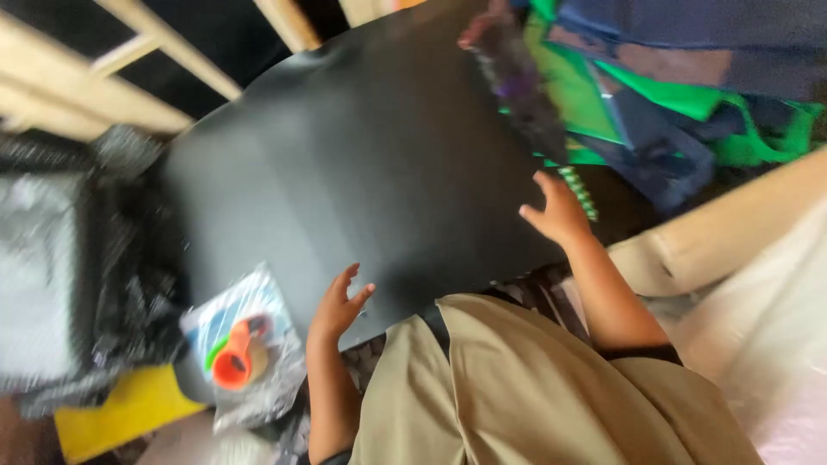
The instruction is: The person opens a green tote bag, dusts its interior and exterior with a feather duster, and then places a white foam mattress and a small packaged item inside. The person folds the bag's top flap over the contents and dusts the exterior again.
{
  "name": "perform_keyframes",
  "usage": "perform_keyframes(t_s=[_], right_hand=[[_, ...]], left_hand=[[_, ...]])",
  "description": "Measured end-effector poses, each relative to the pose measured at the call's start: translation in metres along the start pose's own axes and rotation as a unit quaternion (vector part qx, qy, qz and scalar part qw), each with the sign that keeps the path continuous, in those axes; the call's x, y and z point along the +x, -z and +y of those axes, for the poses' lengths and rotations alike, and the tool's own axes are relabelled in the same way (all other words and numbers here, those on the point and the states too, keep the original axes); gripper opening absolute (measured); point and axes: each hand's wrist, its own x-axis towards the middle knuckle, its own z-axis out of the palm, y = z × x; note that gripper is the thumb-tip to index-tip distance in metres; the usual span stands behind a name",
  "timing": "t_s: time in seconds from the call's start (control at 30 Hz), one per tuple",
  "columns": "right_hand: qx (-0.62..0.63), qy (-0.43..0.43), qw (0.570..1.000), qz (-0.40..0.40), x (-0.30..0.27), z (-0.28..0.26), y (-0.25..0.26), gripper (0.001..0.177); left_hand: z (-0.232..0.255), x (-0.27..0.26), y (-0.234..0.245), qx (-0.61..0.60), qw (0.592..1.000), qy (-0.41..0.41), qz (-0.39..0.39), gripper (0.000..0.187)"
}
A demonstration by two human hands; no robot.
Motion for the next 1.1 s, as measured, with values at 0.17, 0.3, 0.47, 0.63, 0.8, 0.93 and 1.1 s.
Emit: perform_keyframes(t_s=[0.17, 0.3, 0.47, 0.63, 0.8, 0.93, 1.1], right_hand=[[-0.063, -0.159, 0.979, 0.109, 0.071, 0.131, -0.053, 0.069], [0.071, -0.128, 0.981, 0.129, 0.100, 0.152, -0.078, 0.051], [0.020, 0.057, 0.911, 0.408, 0.137, 0.177, 0.019, 0.020], [-0.083, 0.045, 0.875, 0.475, 0.200, 0.280, 0.093, 0.032], [-0.046, -0.097, 0.972, 0.209, 0.171, 0.239, 0.135, 0.092], [-0.139, 0.061, 0.961, 0.232, 0.130, 0.139, 0.118, 0.086], [-0.208, 0.113, 0.971, -0.034, 0.144, 0.142, 0.059, 0.108]], left_hand=[[0.061, 0.036, -0.031, 0.044, 0.998, -0.025, -0.031, 0.068], [0.089, 0.058, -0.054, 0.066, 0.996, -0.028, -0.045, 0.068], [0.025, 0.111, -0.106, 0.176, 0.983, 0.047, 0.020, 0.090], [0.003, 0.107, -0.135, 0.265, 0.956, 0.121, 0.029, 0.101], [-0.010, 0.115, -0.144, 0.240, 0.960, 0.137, 0.051, 0.099], [-0.008, 0.118, -0.138, 0.282, 0.948, 0.150, -0.005, 0.099], [-0.010, 0.132, -0.137, 0.307, 0.932, 0.188, -0.045, 0.103]])
